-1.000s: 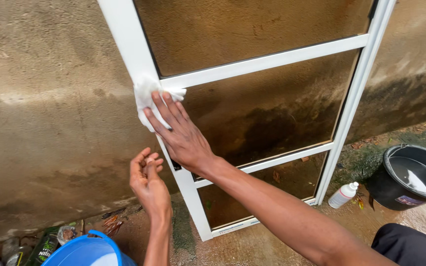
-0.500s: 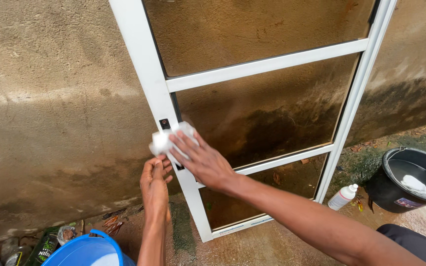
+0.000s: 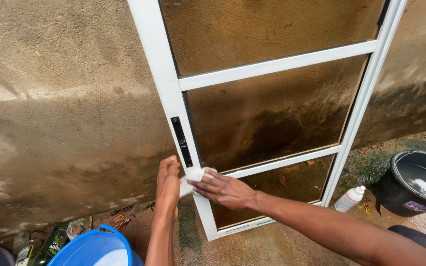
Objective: The person washes a cloth in a bucket, then uses a spray bottle and the cloth to wipe a window frame and its glass panels before lifting and installing it into a window opening.
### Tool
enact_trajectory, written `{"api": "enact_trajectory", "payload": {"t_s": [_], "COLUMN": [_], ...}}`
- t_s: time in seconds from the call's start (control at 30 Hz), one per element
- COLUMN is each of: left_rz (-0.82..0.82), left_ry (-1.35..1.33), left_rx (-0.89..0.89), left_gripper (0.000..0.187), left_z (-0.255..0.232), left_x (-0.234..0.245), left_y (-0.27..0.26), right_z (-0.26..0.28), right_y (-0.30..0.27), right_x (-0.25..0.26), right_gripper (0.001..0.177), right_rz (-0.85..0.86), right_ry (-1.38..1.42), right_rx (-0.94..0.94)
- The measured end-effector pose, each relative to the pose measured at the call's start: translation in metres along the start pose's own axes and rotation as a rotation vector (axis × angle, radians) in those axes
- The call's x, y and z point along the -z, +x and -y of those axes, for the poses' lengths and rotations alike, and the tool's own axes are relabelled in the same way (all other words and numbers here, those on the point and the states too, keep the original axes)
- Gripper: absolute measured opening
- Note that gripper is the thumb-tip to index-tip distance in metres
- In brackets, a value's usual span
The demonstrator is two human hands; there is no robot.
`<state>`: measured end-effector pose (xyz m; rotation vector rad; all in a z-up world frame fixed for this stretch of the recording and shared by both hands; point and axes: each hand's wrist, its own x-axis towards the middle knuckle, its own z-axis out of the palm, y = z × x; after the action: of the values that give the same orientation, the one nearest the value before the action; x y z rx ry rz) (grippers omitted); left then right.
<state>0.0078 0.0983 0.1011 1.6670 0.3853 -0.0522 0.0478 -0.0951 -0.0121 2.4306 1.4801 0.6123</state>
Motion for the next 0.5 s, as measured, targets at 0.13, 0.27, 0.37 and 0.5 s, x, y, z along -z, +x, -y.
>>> {"api": "enact_trajectory", "payload": {"t_s": [0.13,0.27,0.37,0.5], "left_rz": [-0.033,0.000,-0.014,0.049], "left_ry": [-0.052,-0.080,0.124,0.204], "left_rx": [-0.158,-0.372,-0.098,-0.131], "left_gripper": [0.042,0.046,0.050,0.056], "left_z": [0.005,0.005,0.008,0.016], "left_x": [0.000,0.010,0.013,0.010], "left_y": [0.009,0.017,0.013,0.021], "right_z": [-0.027,-0.011,0.016,0.027], "right_y": [0.038,0.044,0.021,-0.015], "right_x": [0.018,0.016,-0.005,-0.037], "right_gripper": [0.069,0.074,0.073,0.062], "right_rz": [-0.045,-0.022,0.163,0.305], "right_ry": [-0.020,-0.019,-0.111,0.162], "right_rx": [-0.130,-0.212,-0.108,-0.097]}}
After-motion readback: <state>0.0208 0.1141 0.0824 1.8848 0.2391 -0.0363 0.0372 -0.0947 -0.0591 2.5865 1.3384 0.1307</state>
